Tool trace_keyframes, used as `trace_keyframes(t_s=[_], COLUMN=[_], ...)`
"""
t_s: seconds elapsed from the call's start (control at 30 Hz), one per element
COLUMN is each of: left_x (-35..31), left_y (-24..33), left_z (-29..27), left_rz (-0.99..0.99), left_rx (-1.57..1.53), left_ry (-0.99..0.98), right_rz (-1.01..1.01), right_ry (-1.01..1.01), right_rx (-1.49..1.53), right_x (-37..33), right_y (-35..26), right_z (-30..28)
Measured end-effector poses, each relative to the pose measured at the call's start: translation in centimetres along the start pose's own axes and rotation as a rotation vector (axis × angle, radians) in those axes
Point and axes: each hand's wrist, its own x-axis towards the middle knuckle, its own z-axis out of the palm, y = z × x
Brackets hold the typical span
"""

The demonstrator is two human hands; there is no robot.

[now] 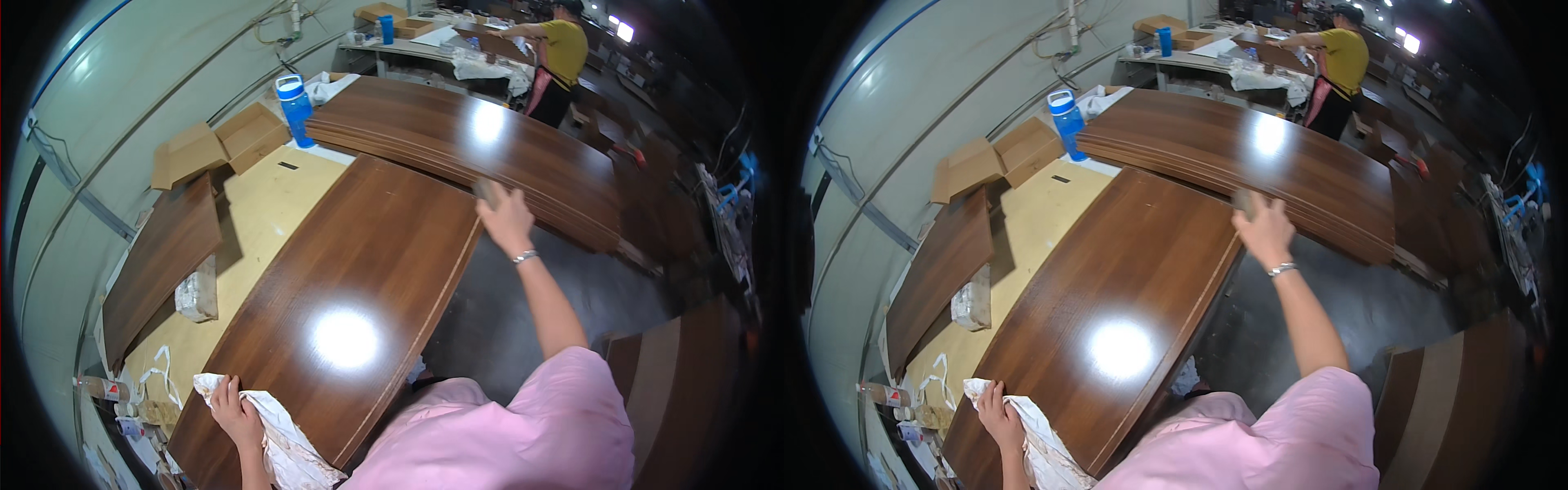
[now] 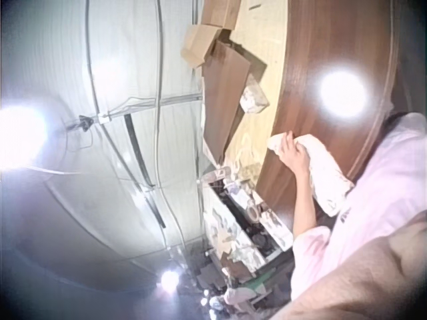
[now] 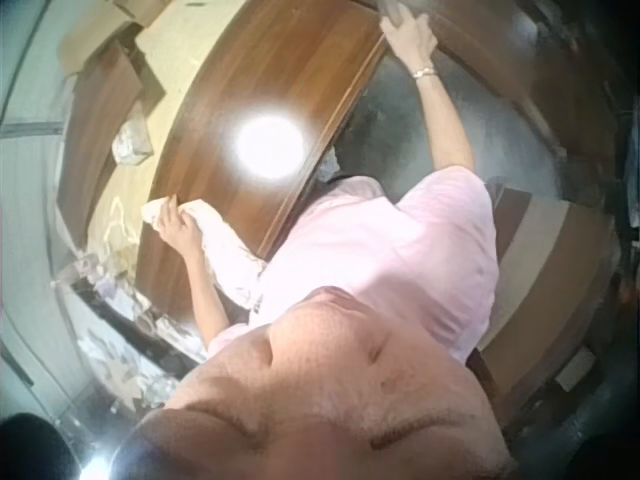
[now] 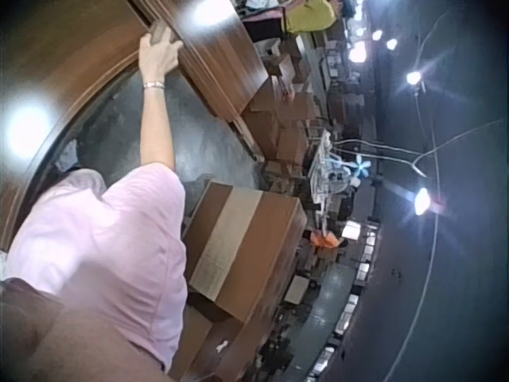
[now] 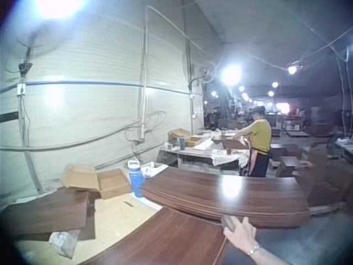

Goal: The person sands the edges of wood panels with a block and wipes the surfaces with a cloth, handling and moving several panels on a work table.

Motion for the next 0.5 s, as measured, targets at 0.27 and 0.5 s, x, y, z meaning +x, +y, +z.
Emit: trace_keyframes(t_s=[0.27, 0.5], left_x=[-0.1, -0.4], left_y=[-0.9, -1.7], left_z=[0.3, 0.6], left_rz=[0.028, 0.070], left_rx=[0.006, 0.054], left_ry=[-0.023, -0.007], right_rz=[0.033, -0.467], right_ry=[-0.004, -0.048], right_rx=[-0.038, 0.233], right_x=[2.1, -8.6], right_y=[5.8, 0.0], right_z=[1.3, 1.3])
